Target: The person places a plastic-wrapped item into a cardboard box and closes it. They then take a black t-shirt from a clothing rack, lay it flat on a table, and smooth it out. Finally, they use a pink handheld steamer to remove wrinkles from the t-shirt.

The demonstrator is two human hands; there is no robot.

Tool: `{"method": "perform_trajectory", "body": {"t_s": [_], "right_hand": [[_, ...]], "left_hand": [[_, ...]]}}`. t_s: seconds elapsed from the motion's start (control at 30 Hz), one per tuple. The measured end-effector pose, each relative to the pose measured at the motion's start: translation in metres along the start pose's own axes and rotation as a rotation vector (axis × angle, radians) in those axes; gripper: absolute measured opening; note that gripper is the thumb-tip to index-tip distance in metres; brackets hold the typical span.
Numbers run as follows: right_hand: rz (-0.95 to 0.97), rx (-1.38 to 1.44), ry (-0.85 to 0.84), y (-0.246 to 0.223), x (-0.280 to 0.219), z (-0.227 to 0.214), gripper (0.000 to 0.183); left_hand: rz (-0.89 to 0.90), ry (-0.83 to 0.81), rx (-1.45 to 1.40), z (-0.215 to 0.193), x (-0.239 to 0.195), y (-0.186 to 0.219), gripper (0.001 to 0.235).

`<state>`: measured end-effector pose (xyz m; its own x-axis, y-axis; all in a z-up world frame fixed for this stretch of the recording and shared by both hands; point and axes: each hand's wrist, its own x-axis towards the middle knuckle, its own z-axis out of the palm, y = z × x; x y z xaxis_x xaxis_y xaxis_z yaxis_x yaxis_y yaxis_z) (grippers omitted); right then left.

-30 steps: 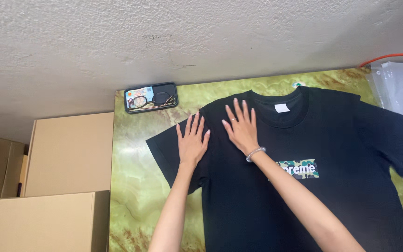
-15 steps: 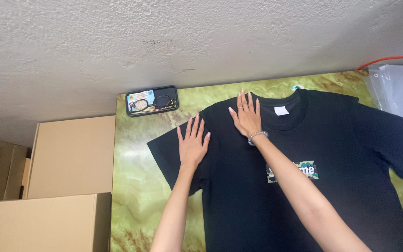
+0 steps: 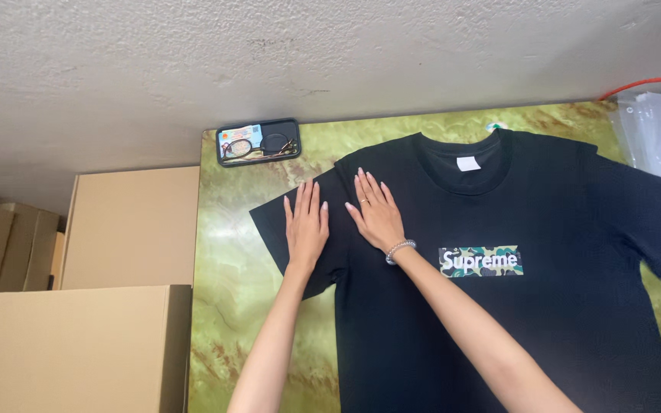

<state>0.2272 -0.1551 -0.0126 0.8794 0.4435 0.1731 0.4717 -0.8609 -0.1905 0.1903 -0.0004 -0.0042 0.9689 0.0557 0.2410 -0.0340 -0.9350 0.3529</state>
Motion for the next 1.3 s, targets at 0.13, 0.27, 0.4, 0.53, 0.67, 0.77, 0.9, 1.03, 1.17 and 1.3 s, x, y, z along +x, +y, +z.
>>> {"method": "perform_trajectory", "body": {"t_s": [0.13,0.27,0.4,0.53,0.67,0.77,0.9,1.03,1.17,1.3], "right_hand": [[-0.006,0.019,0.043,-0.005,-0.004,0.002,0.054],[0.042,0.114,0.105,-0.035,-0.021,-0.013,0.051],[0.079,0.001,0.112,-0.046,-0.038,-0.002,0.051],[0.098,-0.006,0.112,-0.046,-0.034,-0.002,0.050],[0.103,0.071,0.068,-0.039,-0.037,0.008,0.049],[0.133,0.207,0.040,-0.039,-0.055,-0.007,0.048],[0.257,0.406,0.064,-0.048,-0.092,-0.048,0.047],[0.341,0.490,0.094,-0.049,-0.130,-0.060,0.046],[0.533,0.753,0.170,-0.050,-0.156,-0.089,0.043],[0.859,1.312,0.219,-0.048,-0.185,-0.116,0.040]], "left_hand": [[0.008,-0.068,0.108,0.007,-0.024,-0.009,0.048],[-0.001,-0.094,0.114,0.004,-0.026,-0.006,0.050],[0.022,-0.046,0.037,-0.003,-0.033,0.007,0.049],[0.006,-0.162,0.133,-0.009,-0.044,0.011,0.055],[-0.006,-0.160,0.171,-0.005,-0.049,0.010,0.056],[0.017,-0.178,0.163,-0.019,-0.067,0.019,0.055],[-0.068,-0.355,0.125,-0.032,-0.094,0.027,0.053],[-0.049,-0.406,0.167,-0.016,-0.094,0.020,0.056],[-0.071,-0.375,0.185,-0.013,-0.093,0.022,0.057],[-0.080,-0.300,0.075,-0.001,-0.095,0.012,0.058]]}}
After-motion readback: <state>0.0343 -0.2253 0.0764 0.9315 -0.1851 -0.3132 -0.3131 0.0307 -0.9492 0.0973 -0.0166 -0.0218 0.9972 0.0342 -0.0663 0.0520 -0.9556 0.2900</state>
